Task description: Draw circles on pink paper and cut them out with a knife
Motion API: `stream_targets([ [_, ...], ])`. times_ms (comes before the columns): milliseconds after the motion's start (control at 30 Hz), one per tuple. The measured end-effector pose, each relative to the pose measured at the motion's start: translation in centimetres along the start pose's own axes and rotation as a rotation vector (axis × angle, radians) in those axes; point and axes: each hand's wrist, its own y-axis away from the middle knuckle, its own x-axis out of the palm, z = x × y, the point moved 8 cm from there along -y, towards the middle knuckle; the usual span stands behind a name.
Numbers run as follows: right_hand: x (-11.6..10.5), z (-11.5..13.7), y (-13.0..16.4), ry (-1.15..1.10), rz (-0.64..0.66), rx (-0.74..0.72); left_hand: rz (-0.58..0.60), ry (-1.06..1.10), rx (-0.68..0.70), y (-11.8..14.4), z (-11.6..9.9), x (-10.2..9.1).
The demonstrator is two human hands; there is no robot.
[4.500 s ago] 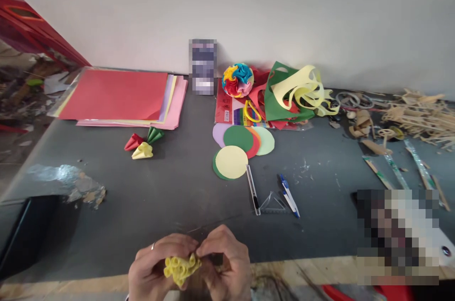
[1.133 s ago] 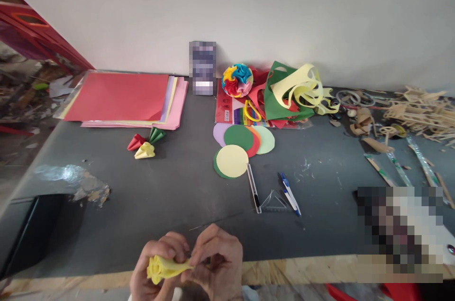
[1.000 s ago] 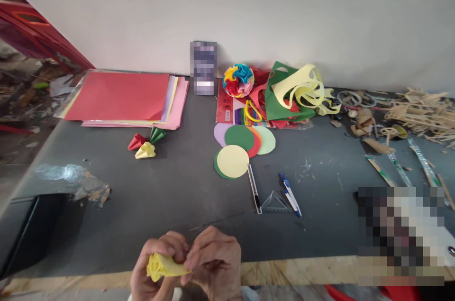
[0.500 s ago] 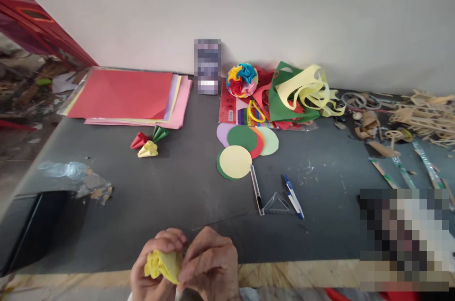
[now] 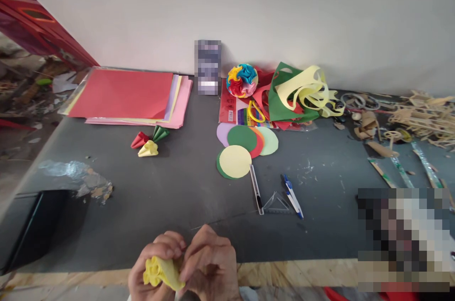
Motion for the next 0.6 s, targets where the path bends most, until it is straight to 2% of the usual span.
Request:
stream_targets([
  [367,-0.4,-0.5,0.7,-0.002,-0.002,0.068,0.001,-0.03,0.021,-0.2,-0.8,0.3],
  [600,-0.7,0.4,0.2,0.103,-0.037,-0.042,-0.05,-0.073,0.001,-0.2,-0.3,-0.2],
])
